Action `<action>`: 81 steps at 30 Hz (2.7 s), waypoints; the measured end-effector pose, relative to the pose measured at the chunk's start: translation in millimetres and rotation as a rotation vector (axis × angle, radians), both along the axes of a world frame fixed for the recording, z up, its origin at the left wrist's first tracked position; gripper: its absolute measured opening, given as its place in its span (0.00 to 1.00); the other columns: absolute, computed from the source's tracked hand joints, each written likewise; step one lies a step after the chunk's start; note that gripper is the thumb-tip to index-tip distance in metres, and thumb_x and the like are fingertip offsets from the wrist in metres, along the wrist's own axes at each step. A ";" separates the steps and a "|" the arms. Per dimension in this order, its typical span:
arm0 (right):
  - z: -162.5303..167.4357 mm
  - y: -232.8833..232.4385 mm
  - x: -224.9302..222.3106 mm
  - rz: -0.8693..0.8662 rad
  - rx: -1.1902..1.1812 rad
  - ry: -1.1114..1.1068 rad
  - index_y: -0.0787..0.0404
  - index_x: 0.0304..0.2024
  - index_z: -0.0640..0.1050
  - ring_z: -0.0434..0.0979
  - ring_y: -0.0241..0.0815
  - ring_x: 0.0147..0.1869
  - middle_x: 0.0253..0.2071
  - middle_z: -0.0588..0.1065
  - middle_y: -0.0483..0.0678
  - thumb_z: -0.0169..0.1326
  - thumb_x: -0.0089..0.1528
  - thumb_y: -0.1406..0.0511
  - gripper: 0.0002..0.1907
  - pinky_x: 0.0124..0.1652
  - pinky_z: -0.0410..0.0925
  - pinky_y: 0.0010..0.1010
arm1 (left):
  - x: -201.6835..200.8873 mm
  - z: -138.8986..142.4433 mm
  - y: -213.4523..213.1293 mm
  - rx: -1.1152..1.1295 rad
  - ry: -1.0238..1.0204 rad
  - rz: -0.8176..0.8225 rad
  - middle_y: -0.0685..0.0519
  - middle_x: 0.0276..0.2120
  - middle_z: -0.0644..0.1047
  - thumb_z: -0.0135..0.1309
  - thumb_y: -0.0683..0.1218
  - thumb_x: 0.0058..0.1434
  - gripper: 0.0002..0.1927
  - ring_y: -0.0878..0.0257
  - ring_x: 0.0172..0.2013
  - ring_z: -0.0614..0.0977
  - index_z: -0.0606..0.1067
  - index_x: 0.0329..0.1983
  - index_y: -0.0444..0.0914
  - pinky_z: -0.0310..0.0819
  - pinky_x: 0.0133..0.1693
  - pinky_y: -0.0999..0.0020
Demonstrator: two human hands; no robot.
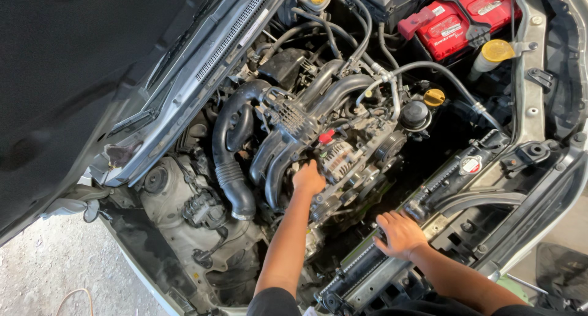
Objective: The person works in the open engine bay of a car, using a socket wrench with an extension to loosen and tighten bolts on the engine near the alternator. They reach into the engine compartment with one hand while turning the wrench with the other, briefly pick up a tool from a wrench mat on the floor, and continue working on the bolts.
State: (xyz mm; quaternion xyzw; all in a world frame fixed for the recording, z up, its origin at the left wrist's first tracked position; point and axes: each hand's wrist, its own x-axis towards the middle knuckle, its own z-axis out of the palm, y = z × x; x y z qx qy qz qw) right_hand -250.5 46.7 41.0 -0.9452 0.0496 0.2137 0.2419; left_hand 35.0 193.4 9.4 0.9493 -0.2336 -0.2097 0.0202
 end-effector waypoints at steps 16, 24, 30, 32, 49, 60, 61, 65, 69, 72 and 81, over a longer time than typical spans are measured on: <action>-4.6 -0.5 -2.2 -0.022 0.020 -0.061 0.58 0.47 0.69 0.71 0.49 0.57 0.46 0.72 0.49 0.54 0.59 0.48 0.25 0.63 0.59 0.44 | 3.2 -25.1 2.1 0.073 0.036 0.232 0.38 0.46 0.81 0.45 0.61 0.66 0.26 0.42 0.49 0.83 0.82 0.44 0.35 0.76 0.51 0.50; -9.0 0.7 -2.7 -0.069 0.042 -0.166 0.57 0.46 0.70 0.71 0.51 0.55 0.43 0.73 0.49 0.57 0.56 0.49 0.25 0.58 0.62 0.45 | 16.7 -35.9 9.4 0.040 0.002 0.311 0.37 0.45 0.81 0.43 0.62 0.66 0.29 0.42 0.48 0.83 0.82 0.45 0.35 0.76 0.51 0.48; -23.2 6.3 -6.6 -0.072 0.036 -0.327 0.60 0.41 0.72 0.74 0.55 0.51 0.41 0.74 0.53 0.60 0.54 0.50 0.24 0.54 0.65 0.46 | 11.4 -37.0 49.5 -0.102 -0.001 0.249 0.36 0.43 0.81 0.43 0.63 0.66 0.28 0.40 0.46 0.82 0.81 0.45 0.37 0.75 0.49 0.47; -27.8 9.2 -7.5 -0.071 0.024 -0.342 0.60 0.42 0.72 0.74 0.54 0.52 0.42 0.75 0.53 0.60 0.53 0.51 0.24 0.55 0.65 0.47 | 1.0 -30.5 64.5 -0.219 0.083 0.349 0.37 0.36 0.83 0.47 0.62 0.66 0.25 0.45 0.38 0.85 0.80 0.44 0.37 0.78 0.45 0.53; -26.6 28.6 -16.2 -0.085 0.043 -0.410 0.61 0.44 0.72 0.74 0.54 0.52 0.43 0.75 0.53 0.59 0.59 0.50 0.24 0.54 0.67 0.47 | -141.6 103.8 114.8 -1.339 0.572 0.442 0.50 0.36 0.80 0.49 0.43 0.72 0.06 0.64 0.33 0.83 0.71 0.45 0.34 0.79 0.31 0.69; 149.5 26.3 -81.3 -0.154 1.382 -0.664 0.55 0.49 0.58 0.75 0.43 0.62 0.59 0.70 0.54 0.58 0.64 0.75 0.23 0.54 0.74 0.36 | -301.0 273.7 111.8 -1.256 0.246 0.167 0.53 0.34 0.79 0.56 0.40 0.69 0.07 0.70 0.35 0.83 0.73 0.48 0.33 0.77 0.34 0.73; 164.7 30.0 -88.0 -0.148 1.381 -0.650 0.55 0.47 0.57 0.75 0.43 0.61 0.58 0.70 0.55 0.59 0.63 0.76 0.25 0.54 0.75 0.36 | -310.5 284.7 109.4 -1.208 0.229 0.159 0.51 0.32 0.78 0.57 0.39 0.68 0.08 0.68 0.32 0.80 0.74 0.48 0.32 0.73 0.33 0.72; 198.1 53.5 -114.0 -0.179 1.500 -0.640 0.54 0.44 0.56 0.76 0.43 0.60 0.54 0.72 0.58 0.60 0.64 0.78 0.26 0.56 0.75 0.35 | -342.5 314.9 114.8 -1.195 0.034 -0.020 0.49 0.33 0.78 0.60 0.38 0.65 0.10 0.65 0.32 0.79 0.75 0.47 0.32 0.73 0.34 0.70; 209.7 66.8 -139.8 -0.099 1.377 -0.756 0.56 0.43 0.57 0.76 0.45 0.61 0.54 0.74 0.59 0.60 0.64 0.77 0.24 0.58 0.74 0.37 | -368.1 312.5 123.3 -1.326 0.055 -0.079 0.49 0.37 0.79 0.61 0.39 0.64 0.10 0.65 0.34 0.83 0.74 0.46 0.32 0.78 0.36 0.71; 218.9 66.4 -150.9 0.030 1.170 -0.902 0.57 0.42 0.57 0.78 0.48 0.60 0.52 0.75 0.59 0.61 0.64 0.75 0.24 0.57 0.73 0.38 | -378.7 292.2 123.2 -1.309 0.098 0.008 0.53 0.33 0.81 0.63 0.41 0.62 0.10 0.69 0.31 0.83 0.75 0.42 0.33 0.77 0.34 0.72; 225.2 61.2 -156.2 0.255 0.691 -1.133 0.60 0.40 0.61 0.80 0.52 0.49 0.46 0.79 0.58 0.67 0.60 0.70 0.24 0.48 0.72 0.40 | -391.7 231.3 119.5 -1.401 0.714 0.337 0.53 0.28 0.82 0.59 0.48 0.69 0.15 0.71 0.29 0.79 0.83 0.39 0.29 0.74 0.32 0.74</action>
